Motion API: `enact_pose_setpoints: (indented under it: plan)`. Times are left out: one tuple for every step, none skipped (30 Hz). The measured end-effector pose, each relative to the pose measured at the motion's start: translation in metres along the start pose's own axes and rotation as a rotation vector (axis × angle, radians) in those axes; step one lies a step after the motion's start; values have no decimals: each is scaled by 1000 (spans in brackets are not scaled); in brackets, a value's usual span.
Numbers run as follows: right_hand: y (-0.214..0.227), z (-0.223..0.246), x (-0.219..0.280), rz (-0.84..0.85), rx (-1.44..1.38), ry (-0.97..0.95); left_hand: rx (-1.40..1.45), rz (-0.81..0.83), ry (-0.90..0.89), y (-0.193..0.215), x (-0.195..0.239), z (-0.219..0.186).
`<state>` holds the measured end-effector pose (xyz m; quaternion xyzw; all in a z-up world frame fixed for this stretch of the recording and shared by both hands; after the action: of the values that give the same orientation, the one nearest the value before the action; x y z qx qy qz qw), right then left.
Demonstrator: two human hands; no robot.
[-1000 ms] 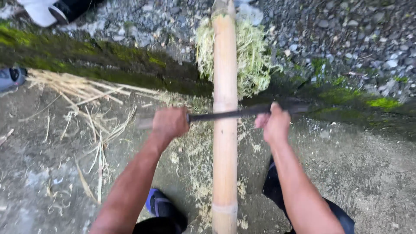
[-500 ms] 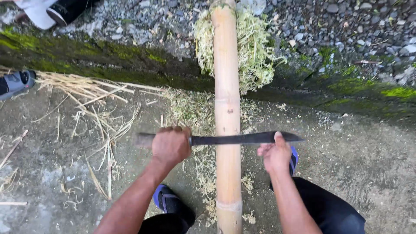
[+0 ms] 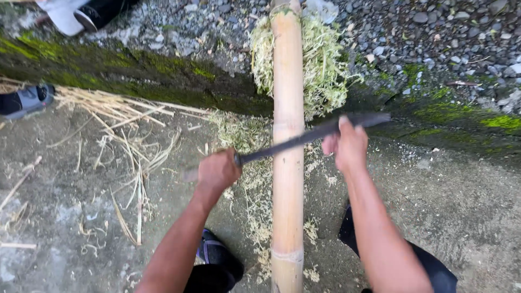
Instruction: Scraping the outer surface of a bamboo pole using a machete.
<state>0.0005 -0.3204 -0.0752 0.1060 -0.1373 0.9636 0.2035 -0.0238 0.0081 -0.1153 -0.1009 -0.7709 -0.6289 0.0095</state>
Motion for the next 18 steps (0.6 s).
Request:
enact_pose_setpoints:
  plan:
    - [10,-13,28,3,12,-11,9,10,9,-7,28,2]
    - [22,-25,56,-24,37,-32,-17,3,-9,-12,55,2]
    - [29,-36,79,-52,47,-39,-52,-18,-38,-13,73,4]
    - [29,-43,78,-52,45,-35,-53,-22,-40,-19,71,8]
    - [32,-50,84,-52,38,25,-30,-8,-25,-27,80,11]
    - [35,-58,92,-53,31,85,-7,5,-10,-36,89,14]
    - [20,-42,72,-45,34,85,-5,2,-3,-29,71,11]
    - [5,-27,55,-50,84,47,-69,82,55,-24,53,10]
    - [-7,-12,42,-57,144,2,-126,172,114,-21,43,7]
    - [-8,-16,14,-52,157,-5,-116,180,123,-14,26,2]
    - [-13,-15,-19,-20,121,37,-36,213,179,-4,1,-2]
    - [-18,-13,-51,13,85,78,45,245,235,8,-23,-7]
    - [-21,-6,-51,17,93,81,53,244,238,-7,-23,-1]
    - [-24,-1,-51,3,144,27,65,207,214,-21,-24,4]
    - [-29,10,-57,-14,188,-11,76,156,180,-31,-34,8]
    - [-25,11,-52,-14,188,9,82,140,172,-15,-30,2]
    - [-13,0,-35,-19,165,-3,77,181,157,-9,-8,-4]
    - [-1,-11,-18,-26,142,-14,72,221,141,-3,13,-10]
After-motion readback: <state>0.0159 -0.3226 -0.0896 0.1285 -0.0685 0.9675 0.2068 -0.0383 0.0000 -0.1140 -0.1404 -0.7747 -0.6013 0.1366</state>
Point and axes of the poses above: each hand's wrist, its own x-axis away from the middle knuckle, its own y-axis out of the back of the hand, z = x × y, the point moved 2 cm from there along -x, towards the middle knuckle, and after that the axes turned 6 degrees about y, right-handed, at the moved point
